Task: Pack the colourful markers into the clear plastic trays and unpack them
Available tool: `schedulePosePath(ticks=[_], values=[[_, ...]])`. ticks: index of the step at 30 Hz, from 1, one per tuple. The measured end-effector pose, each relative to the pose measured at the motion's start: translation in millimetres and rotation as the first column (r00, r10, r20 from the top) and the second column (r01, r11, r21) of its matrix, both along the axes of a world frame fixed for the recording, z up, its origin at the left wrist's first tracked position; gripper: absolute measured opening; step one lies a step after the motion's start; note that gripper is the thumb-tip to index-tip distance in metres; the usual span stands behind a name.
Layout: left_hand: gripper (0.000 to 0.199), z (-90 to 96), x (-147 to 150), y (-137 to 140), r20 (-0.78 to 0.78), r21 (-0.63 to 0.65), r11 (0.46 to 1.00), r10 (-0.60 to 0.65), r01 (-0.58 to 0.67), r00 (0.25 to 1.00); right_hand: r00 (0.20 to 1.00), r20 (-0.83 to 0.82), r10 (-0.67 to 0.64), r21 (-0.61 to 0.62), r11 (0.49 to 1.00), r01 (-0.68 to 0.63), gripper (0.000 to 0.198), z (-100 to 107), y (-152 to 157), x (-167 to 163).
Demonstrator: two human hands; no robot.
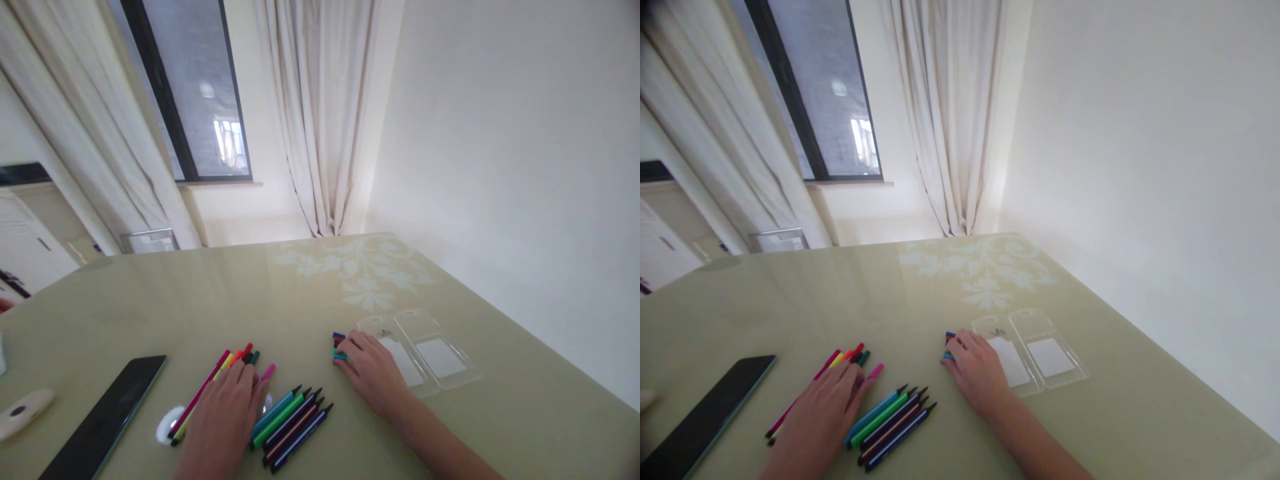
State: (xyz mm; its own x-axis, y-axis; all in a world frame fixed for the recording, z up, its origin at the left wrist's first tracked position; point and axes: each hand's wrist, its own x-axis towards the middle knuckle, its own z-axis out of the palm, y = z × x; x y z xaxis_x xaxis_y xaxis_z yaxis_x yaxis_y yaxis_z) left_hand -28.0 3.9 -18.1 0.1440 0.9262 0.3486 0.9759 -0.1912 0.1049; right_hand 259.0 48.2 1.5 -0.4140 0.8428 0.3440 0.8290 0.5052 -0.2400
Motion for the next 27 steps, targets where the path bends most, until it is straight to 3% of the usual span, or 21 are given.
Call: schedulePosePath(ticks=[2, 5, 9, 12, 21, 24, 27], values=[[0.052, -2.5, 8.4, -2.3, 0.077, -0.009, 0.997, -0.071, 0.072, 0.994, 0.994, -0.089, 0.067, 0.001, 0.998, -0.067, 0.017, 2.3, -6.9, -5.0], [0.040, -1.4, 24.7, -10.2, 0.201, 0.003, 0.977, -0.211, 0.214, 0.957, 0.946, -0.168, 0.277, 0.042, 0.961, -0.274, 0.040, 7.6, -21.5, -16.0], [0.029, 8.7, 40.3, -19.9, 0.252, 0.172, 0.898, -0.437, 0.405, 0.863, 0.877, -0.134, 0.462, 0.140, 0.885, -0.445, 0.024, 14.9, -33.2, -24.8], [0.027, 15.4, 43.8, -21.3, 0.233, 0.220, 0.877, -0.472, 0.426, 0.850, 0.869, -0.094, 0.486, 0.211, 0.863, -0.460, 0.024, 20.3, -31.6, -22.2], [0.031, 14.6, 47.9, -24.3, 0.198, 0.176, 0.904, -0.420, 0.389, 0.886, 0.854, -0.121, 0.505, 0.258, 0.847, -0.464, 0.018, 29.0, -22.9, -6.3], [0.029, 15.6, 34.3, -21.4, 0.210, 0.091, 0.967, -0.252, 0.237, 0.945, 0.871, -0.271, 0.410, 0.322, 0.891, -0.319, 0.018, 29.0, -5.4, 19.5], [0.029, 16.8, 20.3, -14.4, 0.270, -0.019, 0.998, -0.049, 0.056, 0.962, 0.903, -0.395, 0.167, 0.276, 0.959, -0.057, 0.014, 26.3, 11.6, 41.4]])
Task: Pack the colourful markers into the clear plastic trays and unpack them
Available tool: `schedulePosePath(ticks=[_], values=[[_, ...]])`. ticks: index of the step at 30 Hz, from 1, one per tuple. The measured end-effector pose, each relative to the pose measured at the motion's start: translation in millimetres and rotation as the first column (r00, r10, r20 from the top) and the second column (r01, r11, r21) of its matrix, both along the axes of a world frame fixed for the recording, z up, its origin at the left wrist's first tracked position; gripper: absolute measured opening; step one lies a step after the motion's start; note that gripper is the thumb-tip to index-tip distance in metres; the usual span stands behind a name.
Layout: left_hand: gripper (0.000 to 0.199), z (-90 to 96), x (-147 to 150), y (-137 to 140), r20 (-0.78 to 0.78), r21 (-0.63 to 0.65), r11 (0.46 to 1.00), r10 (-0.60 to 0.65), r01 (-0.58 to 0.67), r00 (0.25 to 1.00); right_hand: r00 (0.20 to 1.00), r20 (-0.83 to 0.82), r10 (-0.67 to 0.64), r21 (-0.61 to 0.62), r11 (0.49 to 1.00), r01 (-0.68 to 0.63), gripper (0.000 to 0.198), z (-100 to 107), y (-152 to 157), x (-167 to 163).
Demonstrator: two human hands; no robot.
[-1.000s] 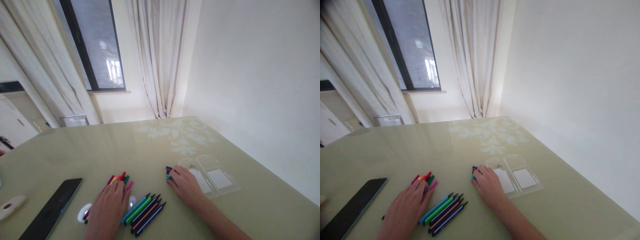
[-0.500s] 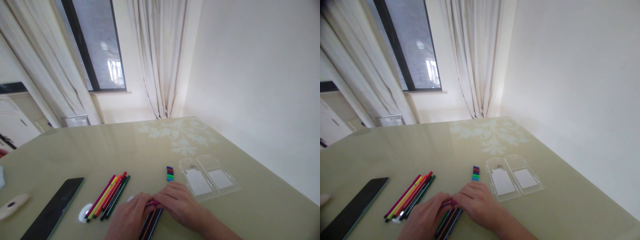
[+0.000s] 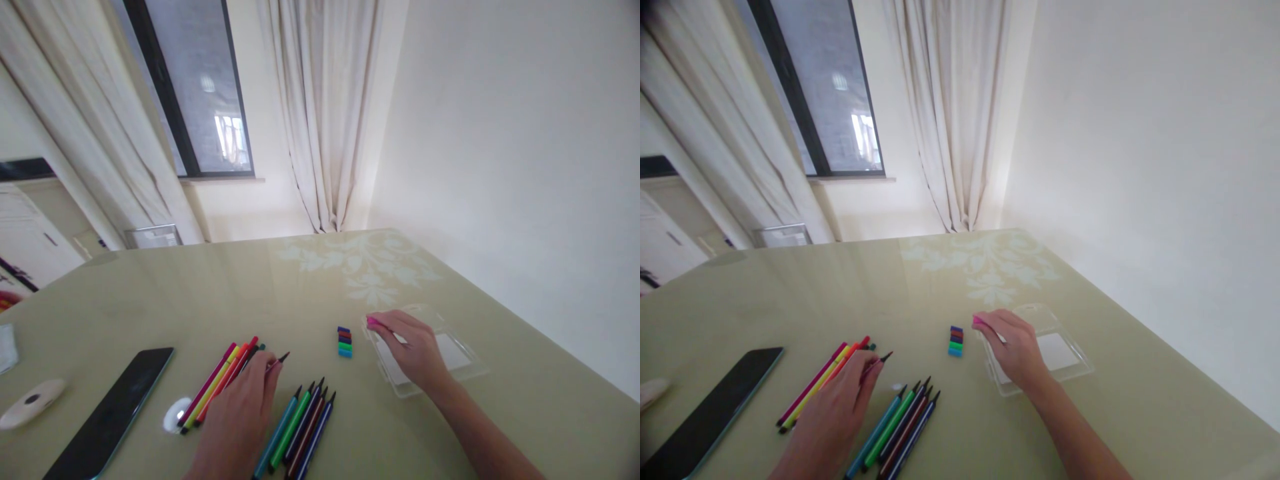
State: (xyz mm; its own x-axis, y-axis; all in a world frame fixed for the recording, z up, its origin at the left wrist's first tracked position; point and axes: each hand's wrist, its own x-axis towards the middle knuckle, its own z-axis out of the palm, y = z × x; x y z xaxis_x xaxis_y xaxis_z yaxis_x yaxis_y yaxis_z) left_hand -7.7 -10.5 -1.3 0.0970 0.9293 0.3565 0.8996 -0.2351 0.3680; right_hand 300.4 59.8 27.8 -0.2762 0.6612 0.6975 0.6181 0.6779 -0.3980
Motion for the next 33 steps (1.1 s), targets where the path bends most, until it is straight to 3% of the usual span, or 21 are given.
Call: schedulePosePath(ticks=[2, 6, 12, 15, 19, 21, 25, 33], values=[[0.031, -0.3, -3.5, 3.4, 0.043, -0.075, 0.997, 0.010, -0.007, 0.999, 0.996, 0.085, -0.036, -0.115, 0.992, 0.045, 0.013, -3.2, 2.7, 0.5], [0.030, -1.4, 0.9, 2.8, 0.060, -0.211, 0.977, -0.014, 0.026, 0.998, 0.934, 0.350, 0.074, -0.326, 0.944, 0.048, 0.013, -9.6, -10.4, -23.8], [0.033, 2.2, 6.3, 0.0, 0.083, -0.336, 0.937, -0.072, 0.096, 0.994, 0.921, 0.359, 0.148, -0.423, 0.906, 0.020, 0.014, -16.4, -20.1, -39.1], [0.037, 1.6, -3.3, 4.9, 0.047, -0.291, 0.956, -0.037, 0.049, 0.998, 0.920, 0.354, 0.169, -0.447, 0.895, 0.008, 0.015, -18.2, -17.5, -37.3], [0.033, -2.6, -25.7, 13.9, -0.155, -0.121, 0.976, 0.160, -0.180, 0.975, 0.916, 0.365, 0.166, -0.449, 0.893, 0.017, 0.014, -18.9, -17.8, -38.5], [0.032, -4.6, -32.5, 16.6, -0.225, -0.121, 0.967, 0.195, -0.226, 0.955, 0.915, 0.368, 0.162, -0.445, 0.895, 0.020, 0.013, -19.4, -19.2, -40.0], [0.030, -7.8, -31.8, 17.9, -0.203, -0.196, 0.968, 0.119, -0.159, 0.972, 0.907, 0.387, 0.164, -0.447, 0.894, 0.029, 0.012, -20.4, -20.9, -42.5], [0.037, -12.3, -16.5, 15.4, -0.006, -0.024, 0.999, 0.022, -0.022, 1.000, 0.911, 0.402, 0.094, -0.361, 0.931, 0.063, 0.007, -21.8, -17.9, -44.1]])
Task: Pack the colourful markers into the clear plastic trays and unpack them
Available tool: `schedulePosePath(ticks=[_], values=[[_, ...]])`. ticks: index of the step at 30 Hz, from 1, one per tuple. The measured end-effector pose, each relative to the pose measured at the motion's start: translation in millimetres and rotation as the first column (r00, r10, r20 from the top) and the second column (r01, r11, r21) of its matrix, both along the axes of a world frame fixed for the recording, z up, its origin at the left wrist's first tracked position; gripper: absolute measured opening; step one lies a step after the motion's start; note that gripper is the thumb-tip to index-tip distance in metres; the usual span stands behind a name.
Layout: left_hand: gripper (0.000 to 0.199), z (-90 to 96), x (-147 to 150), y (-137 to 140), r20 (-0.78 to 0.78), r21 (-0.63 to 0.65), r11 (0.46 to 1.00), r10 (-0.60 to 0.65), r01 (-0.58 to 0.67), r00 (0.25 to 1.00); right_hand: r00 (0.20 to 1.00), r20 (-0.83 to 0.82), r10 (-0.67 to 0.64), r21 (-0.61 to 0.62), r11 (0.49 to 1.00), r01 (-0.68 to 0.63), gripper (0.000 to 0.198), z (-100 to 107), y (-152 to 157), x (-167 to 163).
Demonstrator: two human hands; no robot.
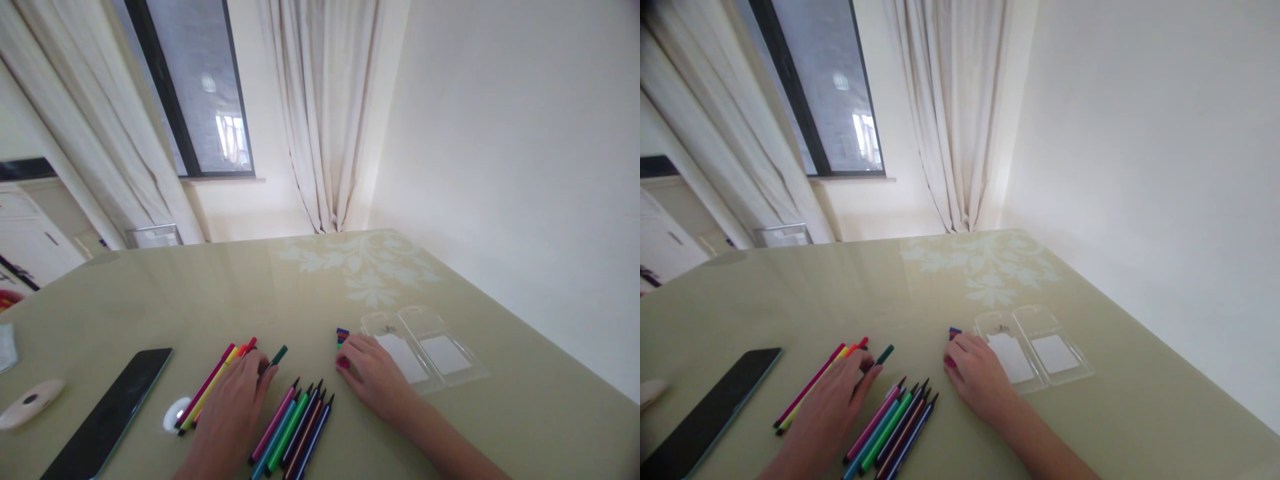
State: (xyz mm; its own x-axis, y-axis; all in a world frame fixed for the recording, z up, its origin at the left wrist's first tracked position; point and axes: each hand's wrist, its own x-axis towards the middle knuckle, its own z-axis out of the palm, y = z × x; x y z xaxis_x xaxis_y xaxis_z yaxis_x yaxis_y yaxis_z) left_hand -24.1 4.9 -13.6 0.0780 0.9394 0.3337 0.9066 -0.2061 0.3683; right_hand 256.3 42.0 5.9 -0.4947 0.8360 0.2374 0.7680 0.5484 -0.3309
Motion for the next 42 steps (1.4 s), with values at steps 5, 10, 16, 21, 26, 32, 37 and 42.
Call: schedulePosePath(ticks=[5, 10, 16, 21, 26, 32, 37, 42], values=[[0.037, -1.1, 12.4, -5.9, 0.061, 0.142, 0.984, -0.116, 0.106, 0.991, 0.999, -0.036, -0.024, 0.035, 0.999, 0.025, 0.007, 1.4, 0.1, 2.0], [0.026, 7.0, 31.7, -19.7, -0.007, 0.235, 0.914, -0.340, 0.332, 0.940, 0.970, -0.168, 0.178, 0.153, 0.976, -0.153, 0.037, 7.8, -18.4, -10.2], [0.026, 10.6, 33.0, -24.9, -0.043, 0.233, 0.878, -0.419, 0.417, 0.907, 0.933, -0.110, 0.343, 0.227, 0.923, -0.312, 0.029, 9.4, -24.9, -10.9], [0.023, 8.8, 2.8, -8.4, 0.030, 0.066, 0.972, -0.227, 0.225, 0.973, 0.957, -0.274, 0.093, 0.272, 0.962, -0.016, 0.028, 15.6, 4.6, 26.0], [0.027, 3.6, 1.5, -4.2, 0.034, -0.031, 0.990, -0.136, 0.137, 0.990, 0.976, -0.189, -0.106, 0.080, 0.989, 0.123, 0.027, 14.5, 11.9, 26.8], [0.031, 5.3, 17.9, -13.8, 0.029, -0.182, 0.977, -0.105, 0.109, 0.994, 0.996, -0.080, -0.029, -0.054, 0.998, 0.025, 0.031, 11.9, -4.5, 3.2], [0.037, 9.7, 0.2, -5.3, -0.024, -0.203, 0.979, -0.023, 0.018, 0.999, 1.000, -0.015, -0.006, -0.072, 0.997, 0.005, 0.024, 15.6, -7.6, 3.6], [0.041, 12.2, -19.9, -0.3, -0.262, -0.142, 0.965, 0.180, -0.222, 0.948, 0.999, 0.025, 0.048, -0.090, 0.995, -0.046, 0.030, 10.6, -5.1, 7.7]])
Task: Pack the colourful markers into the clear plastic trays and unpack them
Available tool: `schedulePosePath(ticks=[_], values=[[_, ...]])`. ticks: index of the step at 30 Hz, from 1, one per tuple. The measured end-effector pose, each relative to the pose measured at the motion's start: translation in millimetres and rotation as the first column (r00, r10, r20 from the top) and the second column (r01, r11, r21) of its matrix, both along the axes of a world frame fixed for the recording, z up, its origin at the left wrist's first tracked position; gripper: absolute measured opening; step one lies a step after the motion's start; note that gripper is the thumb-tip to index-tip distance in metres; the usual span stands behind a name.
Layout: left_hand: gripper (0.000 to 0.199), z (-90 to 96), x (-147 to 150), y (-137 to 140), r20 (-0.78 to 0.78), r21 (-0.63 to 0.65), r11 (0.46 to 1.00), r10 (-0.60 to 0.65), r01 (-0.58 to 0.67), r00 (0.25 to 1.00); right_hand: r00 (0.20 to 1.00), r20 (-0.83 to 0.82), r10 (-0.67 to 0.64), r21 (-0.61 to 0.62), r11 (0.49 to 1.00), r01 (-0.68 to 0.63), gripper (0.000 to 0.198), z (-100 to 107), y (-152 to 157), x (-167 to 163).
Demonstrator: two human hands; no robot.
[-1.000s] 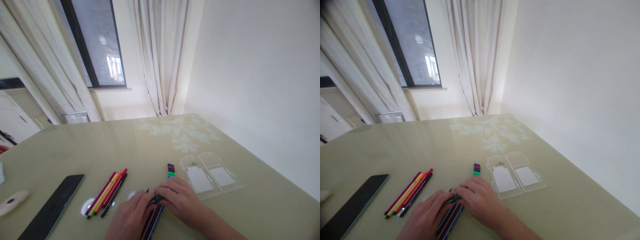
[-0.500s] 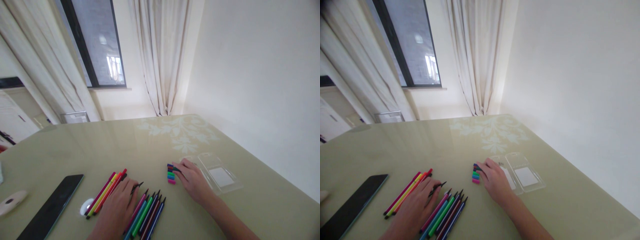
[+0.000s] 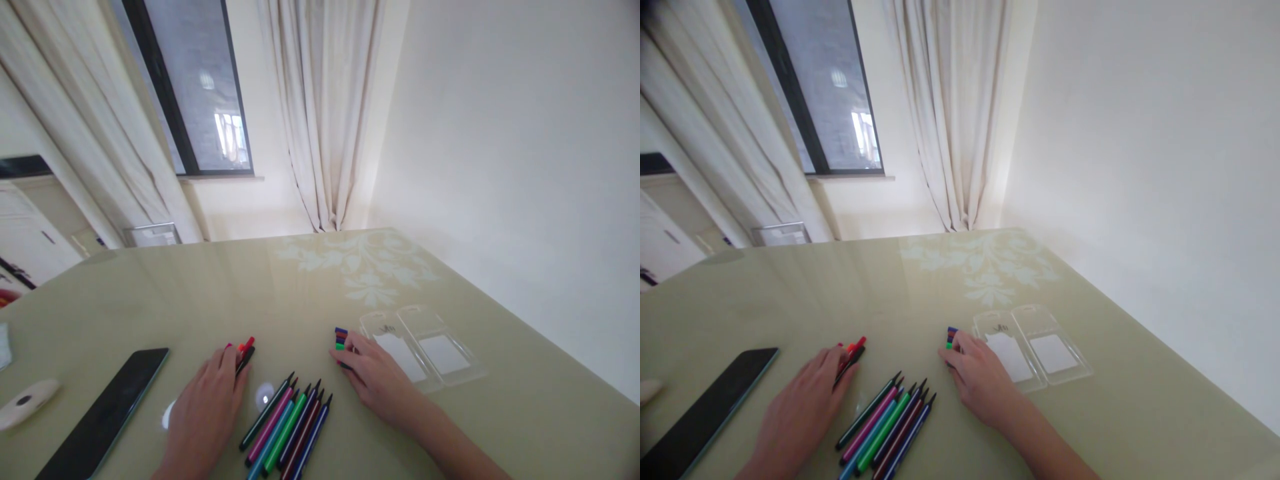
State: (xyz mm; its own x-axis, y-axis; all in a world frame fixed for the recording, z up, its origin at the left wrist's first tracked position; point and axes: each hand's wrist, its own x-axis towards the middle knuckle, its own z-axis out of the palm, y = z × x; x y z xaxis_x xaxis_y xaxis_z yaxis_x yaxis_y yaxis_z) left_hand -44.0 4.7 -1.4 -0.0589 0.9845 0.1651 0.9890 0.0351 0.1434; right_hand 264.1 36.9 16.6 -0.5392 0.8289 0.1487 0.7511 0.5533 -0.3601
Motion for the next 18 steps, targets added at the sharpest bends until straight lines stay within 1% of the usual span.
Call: schedulePosePath(ticks=[2, 4, 6, 7, 9, 13, 16, 18], values=[[0.042, -0.5, -1.6, -0.3, -0.021, -0.030, 0.999, 0.018, -0.019, 1.000, 1.000, -0.008, 0.003, -0.007, 1.000, -0.003, 0.037, -3.8, 0.9, 1.1], [0.041, -2.2, -1.0, -0.4, 0.003, -0.079, 0.997, 0.006, -0.006, 1.000, 1.000, -0.021, -0.007, -0.008, 1.000, 0.007, 0.039, -6.9, 1.7, 1.9], [0.039, -5.0, 0.5, 0.0, 0.034, -0.107, 0.994, -0.020, 0.024, 0.999, 0.999, -0.031, -0.017, -0.006, 1.000, 0.016, 0.033, -8.6, 2.4, 2.1], [0.038, -6.6, 1.4, 0.4, 0.047, -0.097, 0.994, -0.040, 0.044, 0.998, 0.999, -0.035, -0.023, -0.005, 1.000, 0.022, 0.029, -8.9, 2.7, 2.0], [0.035, -9.5, 3.7, 1.1, 0.067, -0.035, 0.996, -0.080, 0.083, 0.995, 0.999, -0.037, -0.031, -0.002, 1.000, 0.031, 0.024, -8.7, 3.5, 1.5], [0.034, -12.7, 11.8, 0.9, 0.146, 0.097, 0.985, -0.153, 0.140, 0.977, 0.998, -0.043, -0.041, -0.005, 0.999, 0.040, 0.022, -6.6, 4.1, 0.4], [0.031, -13.8, 19.5, -1.3, 0.204, 0.168, 0.974, -0.188, 0.155, 0.961, 0.998, -0.054, -0.044, -0.048, 0.998, 0.041, 0.024, -3.9, 3.0, -0.3], [0.030, -14.3, 23.9, -3.6, 0.222, 0.183, 0.970, -0.199, 0.160, 0.954, 0.997, -0.059, -0.055, -0.084, 0.995, 0.050, 0.027, -2.5, 2.3, -1.0]])
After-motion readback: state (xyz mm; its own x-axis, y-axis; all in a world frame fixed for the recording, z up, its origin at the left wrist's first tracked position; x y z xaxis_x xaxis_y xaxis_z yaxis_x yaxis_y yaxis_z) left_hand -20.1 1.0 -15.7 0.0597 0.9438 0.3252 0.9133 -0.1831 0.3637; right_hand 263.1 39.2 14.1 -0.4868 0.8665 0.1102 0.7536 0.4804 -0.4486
